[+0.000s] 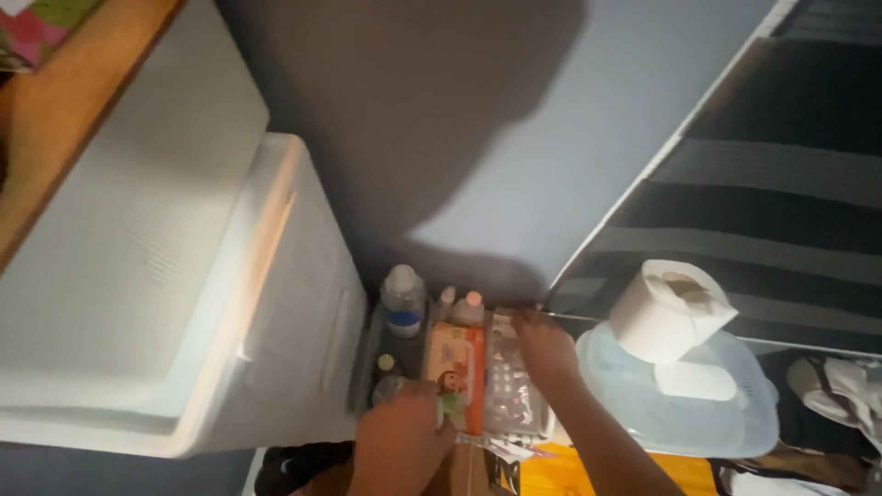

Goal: Organize baby-related items on a multi-tiered plastic storage cart.

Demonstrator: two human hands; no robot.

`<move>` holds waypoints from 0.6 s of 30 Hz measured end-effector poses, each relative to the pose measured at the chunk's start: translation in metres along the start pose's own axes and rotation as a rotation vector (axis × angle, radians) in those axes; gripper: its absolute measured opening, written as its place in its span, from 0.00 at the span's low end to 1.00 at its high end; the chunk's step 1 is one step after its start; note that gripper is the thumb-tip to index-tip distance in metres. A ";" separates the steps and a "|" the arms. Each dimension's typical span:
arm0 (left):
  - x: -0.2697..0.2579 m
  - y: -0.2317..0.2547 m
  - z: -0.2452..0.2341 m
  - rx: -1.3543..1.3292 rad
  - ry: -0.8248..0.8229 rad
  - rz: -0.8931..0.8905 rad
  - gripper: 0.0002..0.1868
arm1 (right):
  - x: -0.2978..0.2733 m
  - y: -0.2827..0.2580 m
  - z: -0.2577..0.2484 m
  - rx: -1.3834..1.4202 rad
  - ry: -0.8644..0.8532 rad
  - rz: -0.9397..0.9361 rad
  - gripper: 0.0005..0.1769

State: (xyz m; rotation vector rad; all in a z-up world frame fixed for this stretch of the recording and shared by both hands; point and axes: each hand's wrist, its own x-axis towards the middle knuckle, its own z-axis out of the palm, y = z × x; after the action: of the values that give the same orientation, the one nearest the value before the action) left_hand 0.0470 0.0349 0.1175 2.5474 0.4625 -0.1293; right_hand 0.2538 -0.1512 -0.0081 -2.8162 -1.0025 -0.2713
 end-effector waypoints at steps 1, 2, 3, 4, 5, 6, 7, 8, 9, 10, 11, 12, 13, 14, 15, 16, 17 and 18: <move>-0.001 -0.001 0.000 0.001 0.000 -0.005 0.16 | 0.000 0.000 0.003 0.003 -0.002 -0.003 0.18; -0.002 -0.002 0.000 -0.017 -0.034 -0.011 0.17 | -0.001 0.000 0.005 -0.021 -0.090 0.036 0.15; -0.003 -0.003 0.000 -0.033 -0.069 -0.018 0.18 | -0.002 0.000 0.008 -0.045 -0.178 0.077 0.12; -0.004 -0.005 0.002 -0.032 -0.070 -0.021 0.18 | -0.003 -0.001 0.009 -0.042 -0.181 0.076 0.12; -0.003 -0.006 0.004 -0.050 -0.058 -0.003 0.17 | -0.003 -0.001 0.010 -0.026 -0.147 0.073 0.10; -0.003 -0.006 0.006 -0.067 -0.045 0.015 0.15 | -0.003 0.000 0.010 -0.011 -0.113 0.070 0.08; -0.003 -0.006 0.005 -0.065 -0.043 0.019 0.15 | -0.002 0.000 0.009 -0.011 -0.109 0.072 0.08; -0.002 -0.005 0.003 -0.062 -0.080 0.010 0.18 | 0.000 -0.001 0.008 -0.008 -0.066 0.057 0.11; -0.003 -0.004 0.002 -0.058 -0.122 -0.001 0.20 | -0.001 -0.002 0.008 -0.005 -0.027 0.043 0.14; -0.002 -0.004 0.004 -0.056 -0.124 0.001 0.20 | 0.002 -0.002 0.008 -0.004 -0.027 0.046 0.14; -0.002 -0.004 0.005 -0.056 -0.123 0.010 0.19 | 0.003 -0.003 0.008 0.015 -0.048 0.077 0.14; -0.003 -0.005 0.007 -0.057 -0.121 0.019 0.18 | 0.003 -0.004 0.008 0.034 -0.070 0.109 0.13; -0.001 -0.004 0.006 -0.054 -0.124 0.021 0.18 | 0.004 -0.005 0.007 0.035 -0.070 0.112 0.13; 0.000 -0.002 0.006 -0.042 -0.173 -0.008 0.19 | 0.005 -0.005 0.005 0.099 -0.055 0.111 0.17; 0.001 -0.001 0.004 -0.030 -0.222 -0.036 0.20 | 0.006 -0.006 0.003 0.162 -0.040 0.110 0.20; 0.002 -0.002 0.006 -0.027 -0.224 -0.034 0.20 | 0.005 -0.005 0.010 0.163 -0.039 0.114 0.20; 0.002 -0.003 0.009 -0.011 -0.230 -0.030 0.20 | 0.006 -0.002 0.017 0.094 -0.102 0.137 0.17; 0.003 -0.004 0.011 0.006 -0.235 -0.027 0.21 | 0.006 0.000 0.024 0.025 -0.165 0.160 0.15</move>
State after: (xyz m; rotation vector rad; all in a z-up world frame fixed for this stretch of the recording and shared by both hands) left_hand 0.0487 0.0333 0.1061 2.4915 0.4039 -0.4351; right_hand 0.2613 -0.1436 -0.0299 -2.9127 -0.7964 -0.0090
